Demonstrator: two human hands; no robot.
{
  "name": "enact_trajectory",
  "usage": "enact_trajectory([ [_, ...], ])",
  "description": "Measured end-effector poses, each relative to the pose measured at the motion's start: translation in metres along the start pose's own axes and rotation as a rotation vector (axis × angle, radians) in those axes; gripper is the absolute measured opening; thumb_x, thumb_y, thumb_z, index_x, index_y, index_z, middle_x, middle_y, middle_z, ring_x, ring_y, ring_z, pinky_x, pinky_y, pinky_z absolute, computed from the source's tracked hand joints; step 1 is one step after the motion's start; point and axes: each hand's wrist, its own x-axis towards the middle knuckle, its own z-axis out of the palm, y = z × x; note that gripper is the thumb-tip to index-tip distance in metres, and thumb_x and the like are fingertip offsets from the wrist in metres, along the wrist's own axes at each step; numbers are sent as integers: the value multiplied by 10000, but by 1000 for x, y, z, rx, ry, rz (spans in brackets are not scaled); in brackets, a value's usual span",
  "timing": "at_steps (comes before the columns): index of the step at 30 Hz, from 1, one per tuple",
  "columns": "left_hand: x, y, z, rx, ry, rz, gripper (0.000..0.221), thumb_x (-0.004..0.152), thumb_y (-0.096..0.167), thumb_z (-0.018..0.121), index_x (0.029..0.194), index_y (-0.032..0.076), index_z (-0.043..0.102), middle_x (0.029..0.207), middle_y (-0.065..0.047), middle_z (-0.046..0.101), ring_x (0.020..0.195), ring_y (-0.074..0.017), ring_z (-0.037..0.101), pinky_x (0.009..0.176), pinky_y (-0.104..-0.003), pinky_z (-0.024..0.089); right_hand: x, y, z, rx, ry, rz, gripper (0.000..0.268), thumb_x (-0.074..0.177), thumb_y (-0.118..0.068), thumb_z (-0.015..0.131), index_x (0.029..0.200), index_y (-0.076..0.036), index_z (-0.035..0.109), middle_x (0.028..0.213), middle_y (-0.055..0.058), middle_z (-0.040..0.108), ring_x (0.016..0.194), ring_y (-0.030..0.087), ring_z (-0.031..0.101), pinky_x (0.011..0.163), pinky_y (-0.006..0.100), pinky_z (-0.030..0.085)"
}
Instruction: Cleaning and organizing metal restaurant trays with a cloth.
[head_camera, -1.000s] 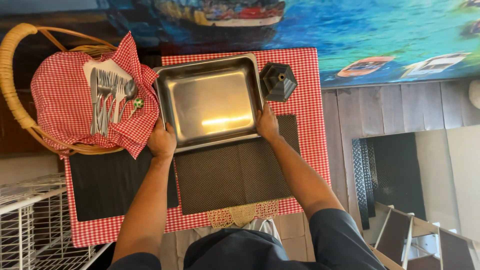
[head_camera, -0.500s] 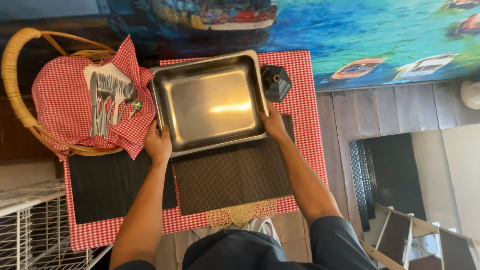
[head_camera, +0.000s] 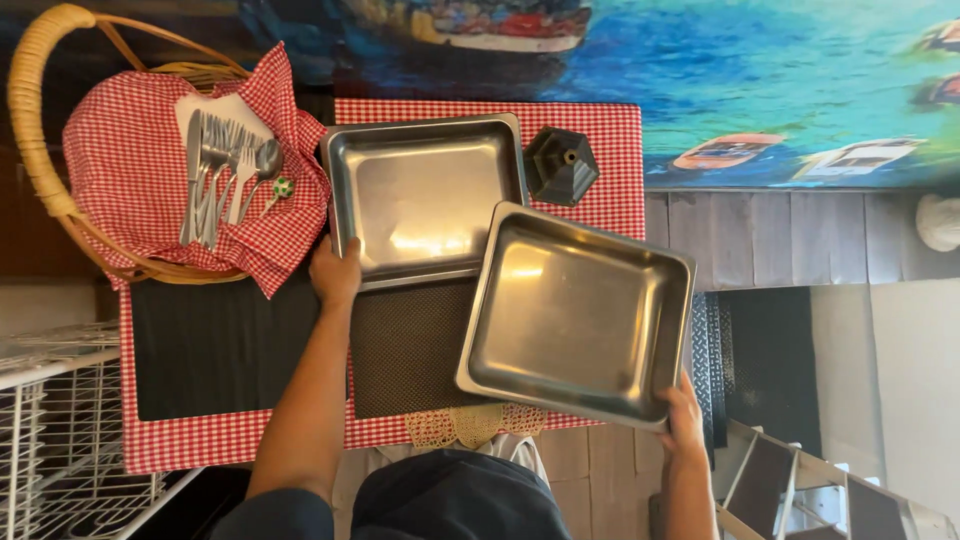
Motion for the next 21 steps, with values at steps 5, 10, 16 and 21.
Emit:
enact_trajectory([
  [5, 37, -38, 33, -172, -415, -338, 377, 817, 280, 745, 1122, 60, 720, 1023, -181, 750, 942, -363, 714, 869, -452, 544, -24, 18, -13, 18, 46, 57, 656, 802, -22, 513, 1457, -47, 525, 1102, 90, 687, 914, 189, 689, 756, 305, 581],
  [10, 37, -28, 20, -229, -390, -94, 327, 801, 170, 679, 1101, 37, 680, 991, -203, 741, 914, -387, 713, 832, -472, 544, -33, 27, -14, 10, -11, 90, 688, 801, -7, 519, 1488, -44, 521, 1110, 97, 693, 925, 194, 676, 779, 312, 561],
  [16, 28, 24, -26, -232, -198, 26, 248, 809, 120, 663, 1035, 38, 727, 916, -212, 745, 847, -400, 718, 798, -485, 549, -44, 22, -39, -23, -94, 141, 711, 776, 34, 522, 1487, 5, 519, 1128, 107, 693, 955, 206, 672, 816, 317, 551],
  [21, 30, 4, -20, -386, -165, -23, 192, 811, 48, 669, 984, 0, 738, 824, -156, 725, 734, -281, 691, 693, -397, 535, -38, 33, -50, -88, -70, 104, 735, 774, 7, 522, 1509, -7, 500, 1200, 117, 687, 1029, 194, 660, 894, 284, 526],
])
